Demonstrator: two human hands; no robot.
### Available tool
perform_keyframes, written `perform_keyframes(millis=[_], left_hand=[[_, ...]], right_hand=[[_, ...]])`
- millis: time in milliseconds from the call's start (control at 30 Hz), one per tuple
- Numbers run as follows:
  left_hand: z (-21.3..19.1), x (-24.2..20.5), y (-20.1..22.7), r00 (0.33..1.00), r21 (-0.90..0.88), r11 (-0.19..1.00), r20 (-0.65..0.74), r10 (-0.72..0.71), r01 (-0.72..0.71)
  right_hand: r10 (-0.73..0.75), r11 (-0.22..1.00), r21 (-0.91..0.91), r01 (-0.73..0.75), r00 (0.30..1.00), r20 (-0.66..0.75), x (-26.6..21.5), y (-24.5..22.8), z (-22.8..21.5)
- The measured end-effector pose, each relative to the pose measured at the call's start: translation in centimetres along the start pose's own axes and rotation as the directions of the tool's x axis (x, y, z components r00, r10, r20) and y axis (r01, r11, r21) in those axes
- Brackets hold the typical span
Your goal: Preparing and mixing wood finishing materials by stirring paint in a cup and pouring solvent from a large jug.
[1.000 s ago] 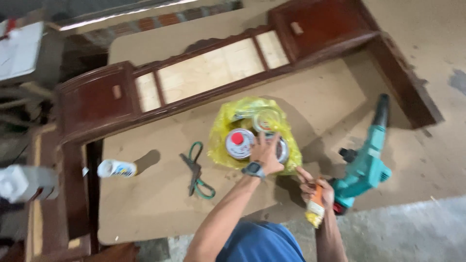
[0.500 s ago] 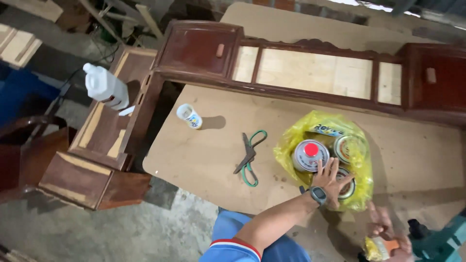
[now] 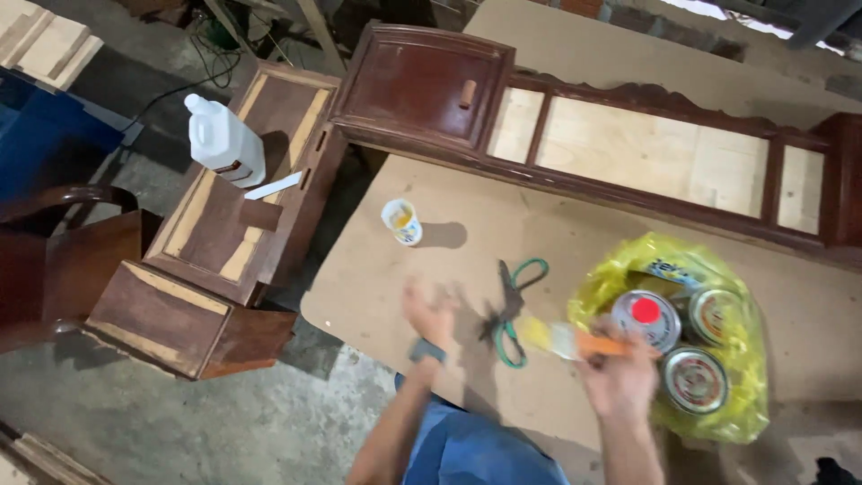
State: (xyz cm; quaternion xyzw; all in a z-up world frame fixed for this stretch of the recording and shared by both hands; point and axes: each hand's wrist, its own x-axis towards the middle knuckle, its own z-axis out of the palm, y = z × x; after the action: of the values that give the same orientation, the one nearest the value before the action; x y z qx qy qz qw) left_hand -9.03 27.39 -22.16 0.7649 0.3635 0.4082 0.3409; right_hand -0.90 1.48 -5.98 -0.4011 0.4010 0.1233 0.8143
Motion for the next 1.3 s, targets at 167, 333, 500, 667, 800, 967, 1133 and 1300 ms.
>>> perform_keyframes(millis=[167, 333, 500, 667, 800, 967, 1133, 1300], left_hand=[[4.1, 10.2, -13.3, 0.96, 0.176, 0.967, 0.177, -0.217, 0.186], [2.4, 14.7, -10.2, 0.837, 0.203, 0.962, 0.482, -0.26, 0.182], [3.2, 15.5, -11.9, 0.816, 0.18, 0.983, 0.562, -0.136, 0.04], [1.7, 16.9, -11.1, 0.748, 0.082, 0.996, 0.66, -0.071, 0.022], [2.3, 16.5, -12.6, 0.728, 0.07, 0.997, 0.682, -0.065, 0.024], [2.1, 16.5, -13.2, 0.77, -0.11, 0.993, 0.632, 0.093, -0.03], [1.9, 16.7, -13.3, 0.794, -0.205, 0.975, 0.577, 0.192, -0.087], [2.0, 16.1, -14.6, 0.775, -0.228, 0.967, 0.588, 0.231, -0.116]], right_hand=[[-0.144, 0.956, -0.108, 0.273, 0.754, 0.641, 0.7, 9.6, 9.8], [-0.267, 0.849, -0.246, 0.467, 0.782, 0.564, -1.4, 14.1, 18.8], [-0.289, 0.655, -0.374, 0.656, 0.676, 0.678, -1.3, 15.6, 21.3], [-0.2, 0.156, -0.654, 0.74, 0.672, 0.713, -5.3, 13.7, 24.7], [-0.189, 0.22, -0.661, 0.717, 0.696, 0.693, -7.0, 13.4, 25.6], [-0.28, 0.642, -0.534, 0.55, 0.817, 0.505, -5.8, 14.3, 22.3], [-0.029, 0.969, -0.205, 0.135, 0.893, 0.45, -0.1, 15.0, 15.4], [0.099, 0.992, 0.033, -0.122, 0.91, 0.403, 0.4, 15.5, 11.1]])
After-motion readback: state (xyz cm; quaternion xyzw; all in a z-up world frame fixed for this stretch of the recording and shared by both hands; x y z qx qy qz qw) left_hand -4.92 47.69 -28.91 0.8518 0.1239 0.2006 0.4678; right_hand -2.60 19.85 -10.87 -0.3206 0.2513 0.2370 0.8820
